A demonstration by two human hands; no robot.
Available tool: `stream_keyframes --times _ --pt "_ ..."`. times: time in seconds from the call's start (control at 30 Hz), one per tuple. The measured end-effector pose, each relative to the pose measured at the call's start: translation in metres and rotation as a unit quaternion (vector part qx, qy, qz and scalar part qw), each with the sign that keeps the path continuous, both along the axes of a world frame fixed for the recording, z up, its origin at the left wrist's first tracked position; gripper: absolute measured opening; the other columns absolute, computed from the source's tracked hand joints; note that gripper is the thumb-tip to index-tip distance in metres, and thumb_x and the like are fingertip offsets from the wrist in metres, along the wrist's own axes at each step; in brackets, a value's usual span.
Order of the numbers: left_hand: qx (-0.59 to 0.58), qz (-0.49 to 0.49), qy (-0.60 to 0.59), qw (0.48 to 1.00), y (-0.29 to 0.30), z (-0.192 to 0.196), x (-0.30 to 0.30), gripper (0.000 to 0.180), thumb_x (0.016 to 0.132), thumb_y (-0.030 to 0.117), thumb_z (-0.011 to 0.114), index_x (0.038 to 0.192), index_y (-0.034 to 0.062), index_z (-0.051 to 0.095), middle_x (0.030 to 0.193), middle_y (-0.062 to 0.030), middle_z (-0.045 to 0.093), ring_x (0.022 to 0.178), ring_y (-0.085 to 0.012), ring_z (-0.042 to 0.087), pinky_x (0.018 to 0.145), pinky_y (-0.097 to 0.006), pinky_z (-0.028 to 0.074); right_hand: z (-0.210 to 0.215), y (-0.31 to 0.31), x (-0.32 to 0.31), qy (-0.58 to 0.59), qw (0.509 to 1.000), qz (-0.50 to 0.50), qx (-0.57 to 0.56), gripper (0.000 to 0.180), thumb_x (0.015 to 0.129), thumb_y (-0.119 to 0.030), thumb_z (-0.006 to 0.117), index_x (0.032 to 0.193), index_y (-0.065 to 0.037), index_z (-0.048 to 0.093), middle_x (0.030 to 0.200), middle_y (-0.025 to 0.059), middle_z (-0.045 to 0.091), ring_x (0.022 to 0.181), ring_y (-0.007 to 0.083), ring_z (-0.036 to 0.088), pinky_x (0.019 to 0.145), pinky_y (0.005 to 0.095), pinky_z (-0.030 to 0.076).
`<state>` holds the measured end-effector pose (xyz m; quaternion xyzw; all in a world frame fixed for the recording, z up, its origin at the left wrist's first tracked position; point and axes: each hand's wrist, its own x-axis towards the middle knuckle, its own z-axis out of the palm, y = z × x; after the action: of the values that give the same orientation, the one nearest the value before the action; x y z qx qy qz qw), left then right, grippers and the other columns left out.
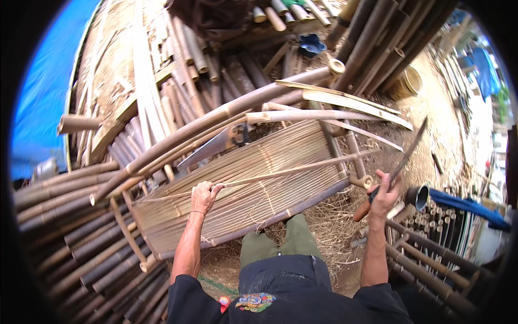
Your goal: The person shaves thin bamboo strips using a knife, repeatedly scraping along the length of each strip to smooth and thin it. The person handles multiple strips one at a time, placing finished pieces aside on a bamboo frame.
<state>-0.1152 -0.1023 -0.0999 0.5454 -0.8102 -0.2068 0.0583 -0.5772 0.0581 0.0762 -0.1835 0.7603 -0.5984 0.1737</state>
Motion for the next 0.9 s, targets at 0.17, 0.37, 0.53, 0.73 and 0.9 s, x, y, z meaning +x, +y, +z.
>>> stream_keyframes --times 0.17,0.37,0.53,0.73,0.9 --pt "0.224 -0.004 -0.139 0.965 -0.042 -0.088 -0.065 0.074 0.088 0.071 0.04 0.085 0.0049 0.072 0.087 -0.0223 0.068 0.088 -0.0406 0.064 0.078 -0.051 0.047 -0.13 0.04 0.028 0.39 0.877 0.073 0.271 0.059 0.094 -0.011 0.051 0.147 0.001 0.029 0.131 0.0244 0.053 0.104 0.0274 0.062 0.083 0.0357 0.051" --pt "0.228 0.012 -0.223 0.948 -0.068 -0.182 -0.098 0.085 0.088 0.074 0.035 0.084 -0.0027 0.071 0.088 -0.0297 0.066 0.089 -0.0448 0.064 0.079 -0.051 0.05 -0.331 0.02 0.044 0.251 0.831 0.22 0.444 0.058 0.093 -0.015 0.057 0.147 -0.023 0.037 0.086 0.0095 0.047 0.077 0.025 0.053 0.067 0.0392 0.048" --pt "0.169 0.077 -0.215 0.959 -0.12 -0.222 -0.116 0.091 0.084 0.078 0.036 0.086 -0.0065 0.07 0.091 -0.0338 0.064 0.093 -0.0478 0.063 0.081 -0.052 0.049 -0.457 -0.072 0.02 0.18 0.846 0.255 0.431 0.056 0.093 -0.019 0.055 0.146 -0.024 0.036 0.089 0.0175 0.052 0.081 0.0346 0.056 0.073 0.0459 0.048" --pt "0.194 0.079 -0.222 0.952 -0.162 -0.244 -0.121 0.093 0.085 0.078 0.034 0.094 -0.007 0.07 0.095 -0.036 0.062 0.099 -0.048 0.06 0.085 -0.051 0.046 -0.496 -0.13 0.01 0.157 0.869 0.263 0.389 0.056 0.094 -0.02 0.055 0.146 -0.027 0.035 0.09 0.0202 0.055 0.086 0.0385 0.058 0.077 0.0481 0.048" --pt "0.208 0.076 -0.208 0.953 -0.158 -0.271 -0.121 0.095 0.085 0.079 0.033 0.09 -0.0084 0.069 0.092 -0.0349 0.063 0.096 -0.048 0.061 0.084 -0.051 0.046 -0.508 -0.121 0.012 0.145 0.856 0.265 0.419 0.059 0.094 -0.02 0.055 0.148 -0.026 0.032 0.092 0.0189 0.054 0.088 0.0365 0.059 0.078 0.0467 0.049"
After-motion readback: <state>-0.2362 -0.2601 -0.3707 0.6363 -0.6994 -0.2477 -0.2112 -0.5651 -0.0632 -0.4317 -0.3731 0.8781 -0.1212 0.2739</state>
